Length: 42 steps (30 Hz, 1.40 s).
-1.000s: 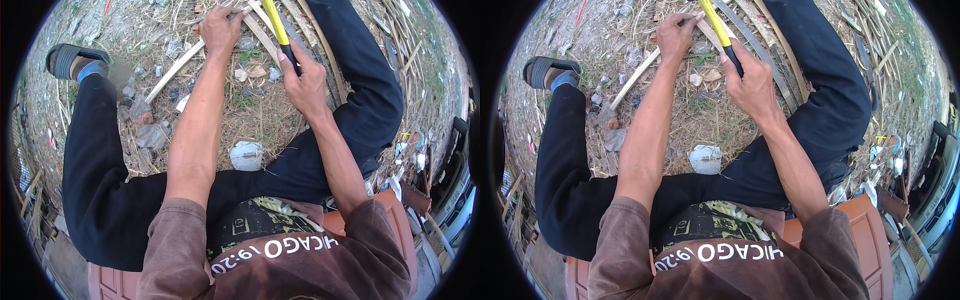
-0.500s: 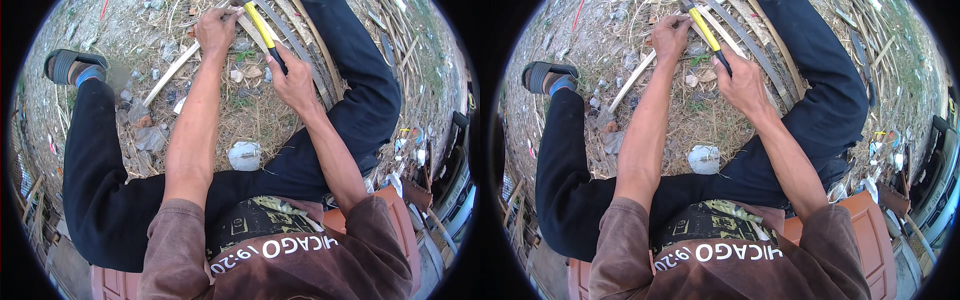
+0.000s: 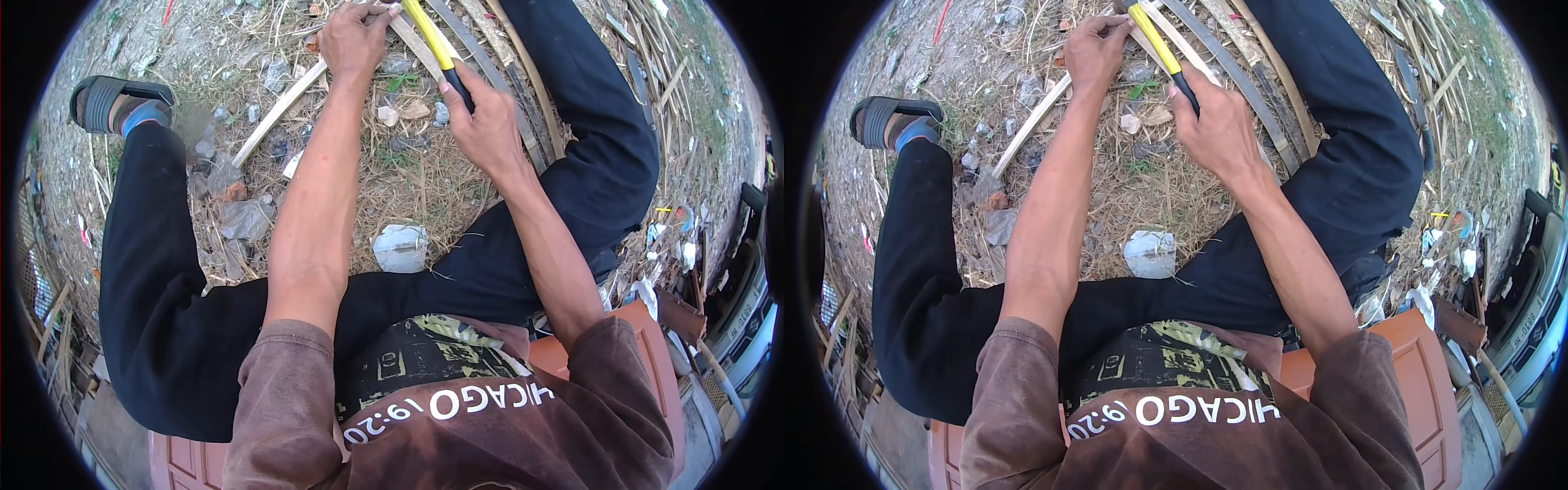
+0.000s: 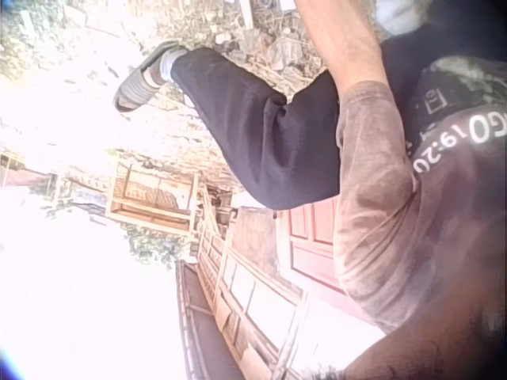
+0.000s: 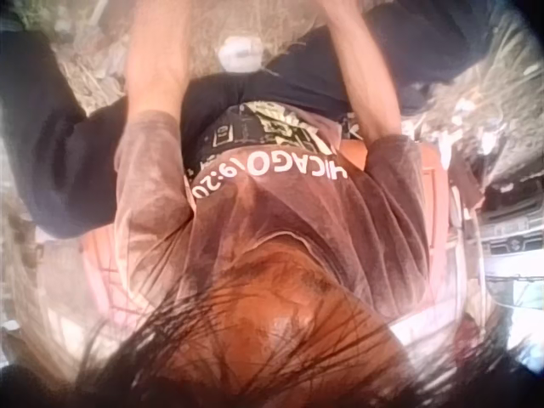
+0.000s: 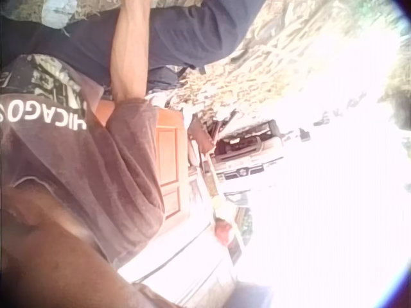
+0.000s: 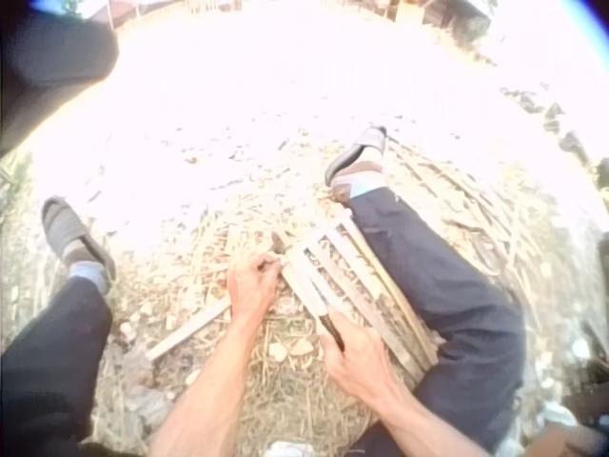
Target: The person uses a large knife to mark and cut thin wooden strips and then hammers nails into the wood to assemble a grid-like lattice frame on the ground.
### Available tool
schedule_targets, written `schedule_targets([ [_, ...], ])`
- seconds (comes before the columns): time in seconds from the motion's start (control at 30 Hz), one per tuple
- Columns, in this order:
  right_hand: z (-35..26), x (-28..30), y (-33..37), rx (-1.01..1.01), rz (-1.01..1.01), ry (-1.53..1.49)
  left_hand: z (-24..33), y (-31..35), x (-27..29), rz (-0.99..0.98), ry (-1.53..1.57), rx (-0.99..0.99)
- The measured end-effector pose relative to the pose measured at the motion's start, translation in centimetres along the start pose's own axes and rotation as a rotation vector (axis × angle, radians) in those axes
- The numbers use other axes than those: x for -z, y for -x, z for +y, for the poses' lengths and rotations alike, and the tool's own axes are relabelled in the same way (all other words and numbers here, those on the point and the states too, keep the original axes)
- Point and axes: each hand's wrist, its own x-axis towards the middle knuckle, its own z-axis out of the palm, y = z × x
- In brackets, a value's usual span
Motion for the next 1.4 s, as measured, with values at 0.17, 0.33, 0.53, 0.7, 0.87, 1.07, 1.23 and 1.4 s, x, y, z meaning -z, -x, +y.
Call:
schedule_targets([
  [0.17, -2.6, 1.6, -0.8, 0.042, 0.117, -0.129, 0.5, -0.1, 0.1, 0.029, -0.112, -0.042],
  [0.33, -0.2, 0.2, -0.2, 0.065, 0.062, 0.011, 1.1, -0.2, 0.1, -0.006, 0.001, 0.022],
  [0.53, -1.4, 1.2, -0.6, 0.091, 0.094, -0.051, 0.5, 0.1, 0.0, 0.028, -0.046, -0.036],
  [0.7, -1.6, 0.9, -0.6, 0.019, 0.039, -0.049, 0.1, 0.1, 0.1, -0.019, -0.02, 0.068],
  [0.87, -0.6, 0.3, 0.1, 0.102, 0.121, -0.091, 0.4, -0.1, -0.1, 0.008, -0.027, -0.021],
  [1.07, -2.2, 1.2, -1.1, 0.079, 0.115, -0.09, 0.8, -0.3, -0.1, -0.007, -0.033, 0.003],
  [1.23, 1.6, -0.6, -0.2, 0.003, 0.016, 0.067, 0.4, -0.4, -0.1, -0.015, -0.035, 0.047],
  [1.4, -1.9, 1.9, -1.2, 0.11, 0.168, -0.061, 0.9, -0.1, -0.3, 0.012, -0.037, 0.048],
])
